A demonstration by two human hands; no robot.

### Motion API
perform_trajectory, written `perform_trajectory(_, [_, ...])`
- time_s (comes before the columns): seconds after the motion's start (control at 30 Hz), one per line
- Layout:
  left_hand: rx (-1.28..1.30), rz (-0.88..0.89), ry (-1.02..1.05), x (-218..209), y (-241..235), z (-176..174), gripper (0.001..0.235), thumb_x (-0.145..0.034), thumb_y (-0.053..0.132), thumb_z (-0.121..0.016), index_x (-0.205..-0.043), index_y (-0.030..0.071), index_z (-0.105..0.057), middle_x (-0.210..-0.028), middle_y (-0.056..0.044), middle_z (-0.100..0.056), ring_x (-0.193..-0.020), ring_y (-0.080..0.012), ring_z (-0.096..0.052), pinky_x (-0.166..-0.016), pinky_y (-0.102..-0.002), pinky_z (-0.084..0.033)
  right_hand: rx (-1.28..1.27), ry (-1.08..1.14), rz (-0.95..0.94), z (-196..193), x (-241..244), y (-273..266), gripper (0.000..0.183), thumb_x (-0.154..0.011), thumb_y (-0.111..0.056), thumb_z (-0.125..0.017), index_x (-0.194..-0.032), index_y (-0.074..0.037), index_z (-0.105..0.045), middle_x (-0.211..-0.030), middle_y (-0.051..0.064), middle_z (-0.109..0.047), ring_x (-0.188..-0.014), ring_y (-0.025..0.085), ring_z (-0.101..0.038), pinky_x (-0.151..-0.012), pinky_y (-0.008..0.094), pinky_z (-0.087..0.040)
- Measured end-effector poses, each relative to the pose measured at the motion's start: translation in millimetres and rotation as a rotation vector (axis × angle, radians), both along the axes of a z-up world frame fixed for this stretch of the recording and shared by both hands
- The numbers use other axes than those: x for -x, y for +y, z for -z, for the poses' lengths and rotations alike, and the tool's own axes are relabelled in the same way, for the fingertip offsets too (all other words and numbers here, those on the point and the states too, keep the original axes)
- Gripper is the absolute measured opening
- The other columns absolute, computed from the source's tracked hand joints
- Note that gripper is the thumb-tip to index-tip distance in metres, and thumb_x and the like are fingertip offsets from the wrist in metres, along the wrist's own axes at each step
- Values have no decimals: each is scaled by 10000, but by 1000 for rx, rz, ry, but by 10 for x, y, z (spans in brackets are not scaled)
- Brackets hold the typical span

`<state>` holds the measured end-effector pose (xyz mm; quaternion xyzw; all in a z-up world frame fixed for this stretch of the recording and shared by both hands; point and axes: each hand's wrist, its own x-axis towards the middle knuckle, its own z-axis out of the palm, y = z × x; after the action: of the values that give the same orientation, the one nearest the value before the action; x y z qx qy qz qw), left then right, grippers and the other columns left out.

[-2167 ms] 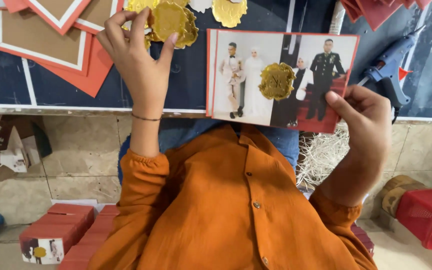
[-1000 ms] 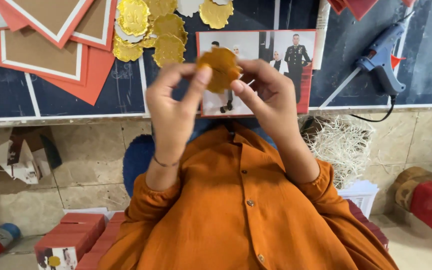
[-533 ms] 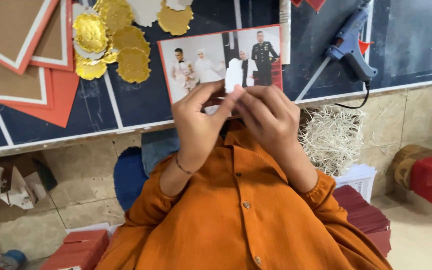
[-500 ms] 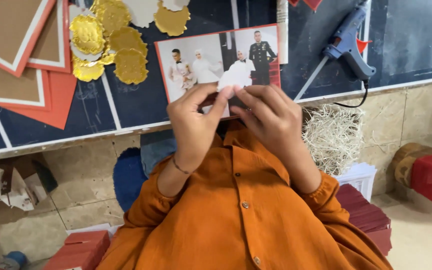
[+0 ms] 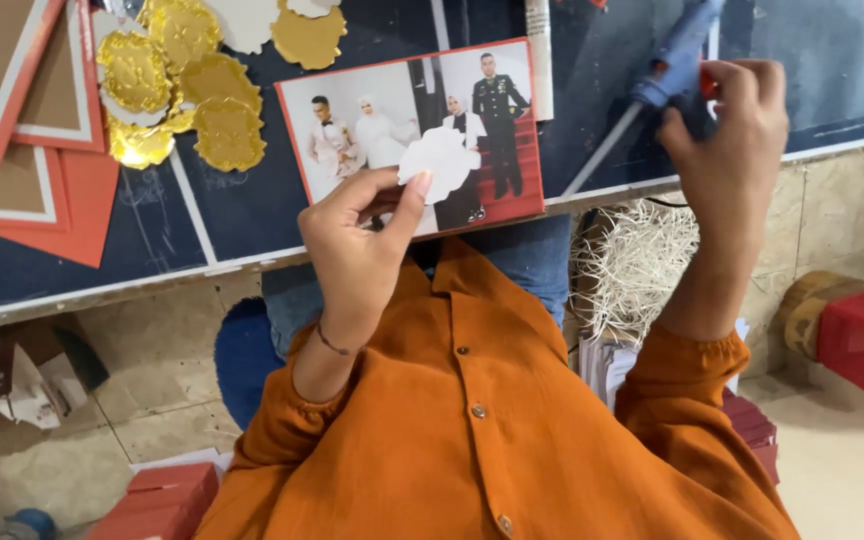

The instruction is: Applying decorative gold paper cutouts to printed invitation cards using a hot glue gun.

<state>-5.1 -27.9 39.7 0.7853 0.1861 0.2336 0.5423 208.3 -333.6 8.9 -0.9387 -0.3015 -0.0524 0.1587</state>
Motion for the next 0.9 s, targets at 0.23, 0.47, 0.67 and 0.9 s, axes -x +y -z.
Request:
perform_trajectory(0.23, [17,-19,9,31,19,-44,234,-1053,208,-739,-936,10,-782,-807,-81,-768,-728,-177,-747,-667,-299,-618,-794,538,-41,-20,631,133,507,-1159,-429,-615,-1439,-43,-444,-1374,206,-635,-1050,257,-687,-828,357,-569])
perform_trajectory(0.47, [86,-89,-24,26,-33,-7,162,-963,104,-880,-906,-11,-782,-755,-165,-766,-702,-252,-805,-627,-323,-646,-609,361,-68,-46,1148,583,481,-989,-530,-803,-1017,-56,-726,-845,83,-745,-670,216,-650,-671,313,-516])
perform_trajectory(0.67, [71,-85,-39,40,-38,8,124,-947,71,-884,-914,-8,-794,-775,-163,-778,-694,-263,-806,-612,-326,-646,-587,294,-118,-100,1211,727,487,-1024,-466,-836,-921,-21,-667,-774,104,-632,-589,238,-506,-588,331,-441])
perform_trajectory(0.9, [54,-80,-55,54,-38,-7,152,-956,85,-878,-898,-16,-780,-784,-176,-773,-687,-301,-805,-585,-343,-637,-587,257,-152,-85,1217,757,518,-1047,-473,-826,-886,-19,-636,-725,102,-559,-556,223,-456,-554,329,-395])
